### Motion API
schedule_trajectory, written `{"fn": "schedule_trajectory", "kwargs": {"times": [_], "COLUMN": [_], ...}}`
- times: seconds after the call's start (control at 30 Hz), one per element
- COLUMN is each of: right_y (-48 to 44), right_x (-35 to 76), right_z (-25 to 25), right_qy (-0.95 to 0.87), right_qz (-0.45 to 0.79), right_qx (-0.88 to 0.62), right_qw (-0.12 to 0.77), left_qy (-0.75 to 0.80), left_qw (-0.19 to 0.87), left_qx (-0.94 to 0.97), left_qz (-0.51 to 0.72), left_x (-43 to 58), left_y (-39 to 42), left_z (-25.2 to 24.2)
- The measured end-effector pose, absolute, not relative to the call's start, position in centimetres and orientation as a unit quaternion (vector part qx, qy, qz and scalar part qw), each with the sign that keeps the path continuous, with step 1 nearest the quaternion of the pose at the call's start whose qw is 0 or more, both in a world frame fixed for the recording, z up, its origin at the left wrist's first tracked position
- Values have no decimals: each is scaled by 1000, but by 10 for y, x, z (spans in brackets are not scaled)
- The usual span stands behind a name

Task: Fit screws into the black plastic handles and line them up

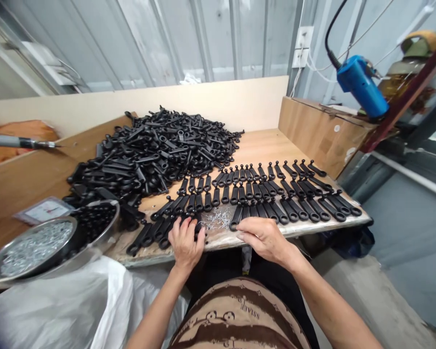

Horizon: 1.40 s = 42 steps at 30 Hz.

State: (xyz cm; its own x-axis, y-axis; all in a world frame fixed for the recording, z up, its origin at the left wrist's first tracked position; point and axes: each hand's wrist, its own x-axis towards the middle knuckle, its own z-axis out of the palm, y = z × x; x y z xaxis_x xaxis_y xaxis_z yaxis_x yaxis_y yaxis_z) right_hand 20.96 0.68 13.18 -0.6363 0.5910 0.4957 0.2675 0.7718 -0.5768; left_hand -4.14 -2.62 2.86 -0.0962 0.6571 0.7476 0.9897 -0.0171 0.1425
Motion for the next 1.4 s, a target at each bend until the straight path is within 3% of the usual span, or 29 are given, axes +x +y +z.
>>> {"fn": "schedule_trajectory", "kwargs": {"times": [0.2, 0.3, 0.47, 0.6, 0.8, 0.93, 1.1, 1.17, 1.4], "right_y": [35, 44, 52, 71, 94, 97, 95, 97, 108], "right_x": [222, 224, 215, 185, 129, 114, 103, 97, 91], "right_z": [110, 97, 91, 106, 116, 106, 96, 94, 98], "right_qy": [-822, -830, -891, -923, -966, -967, -972, -973, -972], "right_qz": [242, 196, 99, 71, 38, 26, 35, 46, 67], "right_qx": [-322, -350, -324, -289, -256, -251, -228, -217, -208], "right_qw": [404, 387, 302, 244, 21, -39, -47, -59, -86], "left_qy": [-646, -633, -553, -428, -357, -431, -558, -570, -446], "left_qw": [235, 214, 143, -19, -166, -145, 14, 33, -118], "left_qx": [-637, -627, -657, -755, -768, -733, -630, -605, -701], "left_qz": [-349, -401, -492, -497, -506, -505, -540, -555, -544], "left_x": [-47, -47, -35, -13, -1, -29, -74, -83, -63], "left_y": [-24, -28, -48, -52, -46, -58, -70, -68, -50], "left_z": [24, 22, 38, 58, 58, 54, 50, 53, 72]}}
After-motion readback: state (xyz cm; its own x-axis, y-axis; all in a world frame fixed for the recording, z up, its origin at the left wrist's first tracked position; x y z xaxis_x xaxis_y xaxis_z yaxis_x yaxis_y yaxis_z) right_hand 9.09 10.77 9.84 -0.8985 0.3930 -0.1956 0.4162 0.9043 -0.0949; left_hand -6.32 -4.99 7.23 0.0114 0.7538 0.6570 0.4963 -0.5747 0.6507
